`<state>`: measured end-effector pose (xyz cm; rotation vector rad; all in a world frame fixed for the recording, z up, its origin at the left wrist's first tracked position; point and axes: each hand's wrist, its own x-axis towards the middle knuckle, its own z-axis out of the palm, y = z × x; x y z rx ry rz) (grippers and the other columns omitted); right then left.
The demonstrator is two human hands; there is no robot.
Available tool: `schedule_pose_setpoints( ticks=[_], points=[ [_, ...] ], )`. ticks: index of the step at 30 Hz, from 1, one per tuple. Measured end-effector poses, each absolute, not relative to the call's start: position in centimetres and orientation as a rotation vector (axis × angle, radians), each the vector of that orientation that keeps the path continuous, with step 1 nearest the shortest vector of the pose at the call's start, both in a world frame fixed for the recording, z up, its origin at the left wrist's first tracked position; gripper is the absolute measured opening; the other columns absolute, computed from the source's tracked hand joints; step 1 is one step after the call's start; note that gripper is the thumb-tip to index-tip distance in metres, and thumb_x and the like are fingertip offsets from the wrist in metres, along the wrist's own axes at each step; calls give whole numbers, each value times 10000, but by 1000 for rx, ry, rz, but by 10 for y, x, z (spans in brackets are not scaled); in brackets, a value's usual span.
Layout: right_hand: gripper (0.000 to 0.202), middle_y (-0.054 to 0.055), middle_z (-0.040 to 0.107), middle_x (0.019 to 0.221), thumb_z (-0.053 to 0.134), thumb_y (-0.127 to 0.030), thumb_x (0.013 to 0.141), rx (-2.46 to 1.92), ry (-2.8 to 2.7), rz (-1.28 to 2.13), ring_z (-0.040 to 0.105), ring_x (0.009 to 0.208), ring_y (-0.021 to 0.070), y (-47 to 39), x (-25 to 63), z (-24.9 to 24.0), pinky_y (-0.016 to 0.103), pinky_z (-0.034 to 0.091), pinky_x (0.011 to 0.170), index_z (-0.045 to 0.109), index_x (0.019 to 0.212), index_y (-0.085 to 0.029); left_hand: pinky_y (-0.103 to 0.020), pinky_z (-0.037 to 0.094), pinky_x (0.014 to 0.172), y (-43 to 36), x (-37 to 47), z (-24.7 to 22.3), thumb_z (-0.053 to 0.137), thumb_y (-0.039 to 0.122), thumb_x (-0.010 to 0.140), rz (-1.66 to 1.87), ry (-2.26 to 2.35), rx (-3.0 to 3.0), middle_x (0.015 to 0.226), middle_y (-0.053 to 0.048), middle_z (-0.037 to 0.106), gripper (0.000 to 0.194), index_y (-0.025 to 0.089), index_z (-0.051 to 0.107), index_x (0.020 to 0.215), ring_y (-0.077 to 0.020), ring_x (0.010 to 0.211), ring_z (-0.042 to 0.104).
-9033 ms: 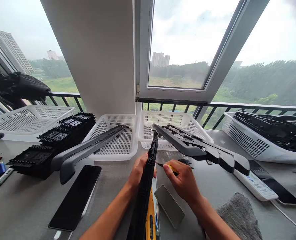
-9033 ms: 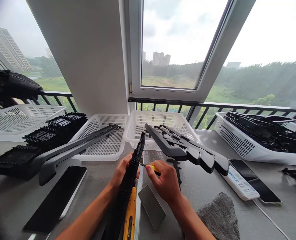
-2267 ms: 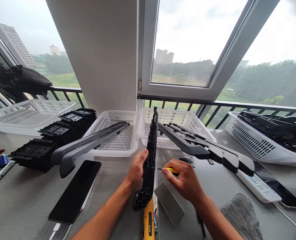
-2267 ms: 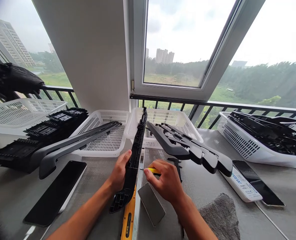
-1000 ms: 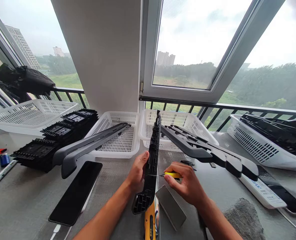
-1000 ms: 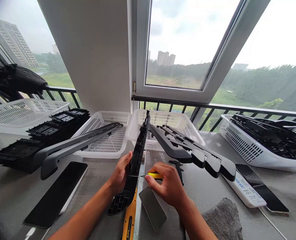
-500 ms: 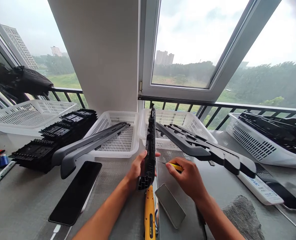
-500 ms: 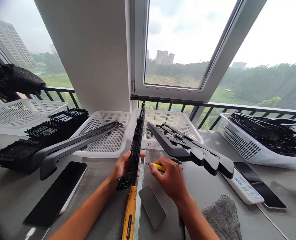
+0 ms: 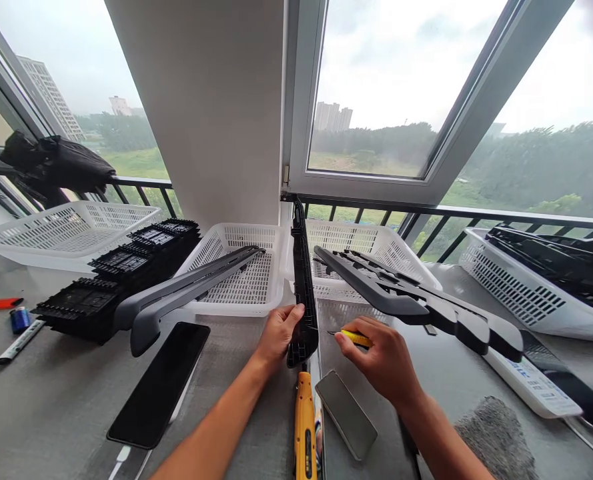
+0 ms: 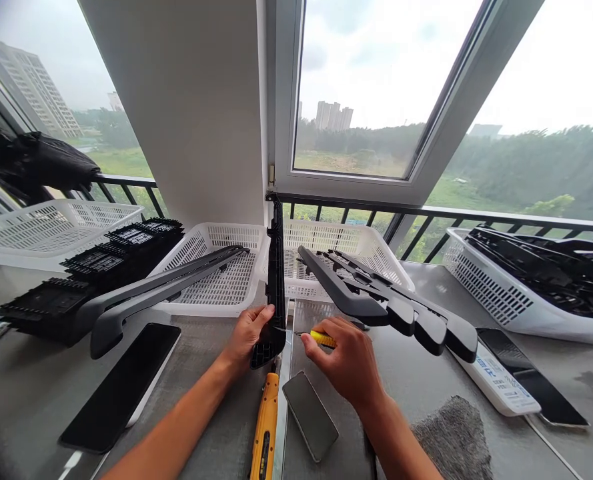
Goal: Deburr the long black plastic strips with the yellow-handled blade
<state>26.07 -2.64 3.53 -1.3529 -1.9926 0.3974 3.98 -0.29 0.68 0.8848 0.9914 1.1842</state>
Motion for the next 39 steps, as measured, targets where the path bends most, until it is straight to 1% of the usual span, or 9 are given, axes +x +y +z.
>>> schedule_pose_setpoints(
  ticks=[3,7,11,13,17,21,27,31,39],
  points=[
    [375,27,746,787,625,-511,1022,-1383,-1958,401,677,738,202,-26,261,33,293,439,718,720,782,-239,-246,235,500,-2,40,6,807,818,736,1207,1042,931,597,75,401,665,222,520,665,-88,528,346],
    [426,18,736,763,589,-541,1047,-1389,-1983,423,666,716,191,-26,258,31,280,417,693,696,769,-237,-254,237,504,-2,40,9,726,846,772,1204,1104,1050,606,72,387,659,231,509,675,-100,544,332],
    [599,-5,645,601,452,-634,1115,-1455,-2008,350,570,564,165,-32,249,28,282,324,601,605,694,-236,-265,270,524,-5,42,14,643,812,837,1212,1179,1181,621,59,398,618,231,515,666,-116,571,339],
    [639,-4,644,582,400,-655,1133,-1472,-2020,312,584,550,168,-35,245,27,290,290,586,599,692,-237,-270,282,538,-5,44,15,614,784,860,1235,1211,1223,632,54,402,593,233,517,665,-123,588,341],
    [618,2,725,667,389,-619,1158,-1423,-2038,303,701,633,182,-41,239,29,291,316,605,713,791,-241,-277,294,560,-5,45,15,581,750,879,1269,1263,1253,643,50,406,560,239,500,665,-132,606,343],
    [556,7,785,762,420,-559,1169,-1336,-2060,282,750,692,176,-45,236,34,277,375,640,773,876,-243,-279,292,554,-6,45,16,566,772,883,1249,1244,1235,624,62,391,570,247,484,676,-128,586,332],
    [544,4,772,742,435,-515,1176,-1307,-2068,187,732,658,156,-46,234,33,267,392,634,774,858,-232,-281,295,550,-7,44,19,547,834,876,1246,1252,1242,614,60,393,626,251,467,662,-126,579,332],
    [524,15,808,809,434,-495,1180,-1284,-2054,154,744,687,158,-47,235,33,265,412,651,800,910,-235,-280,286,545,-6,44,20,555,853,862,1247,1256,1249,609,65,380,639,253,460,662,-123,575,316],
    [540,18,808,812,425,-503,1184,-1291,-2060,68,750,710,163,-45,238,36,273,405,661,794,896,-232,-283,276,550,-5,43,17,576,821,852,1249,1269,1235,626,60,374,609,253,467,660,-132,598,323]
  ],
)
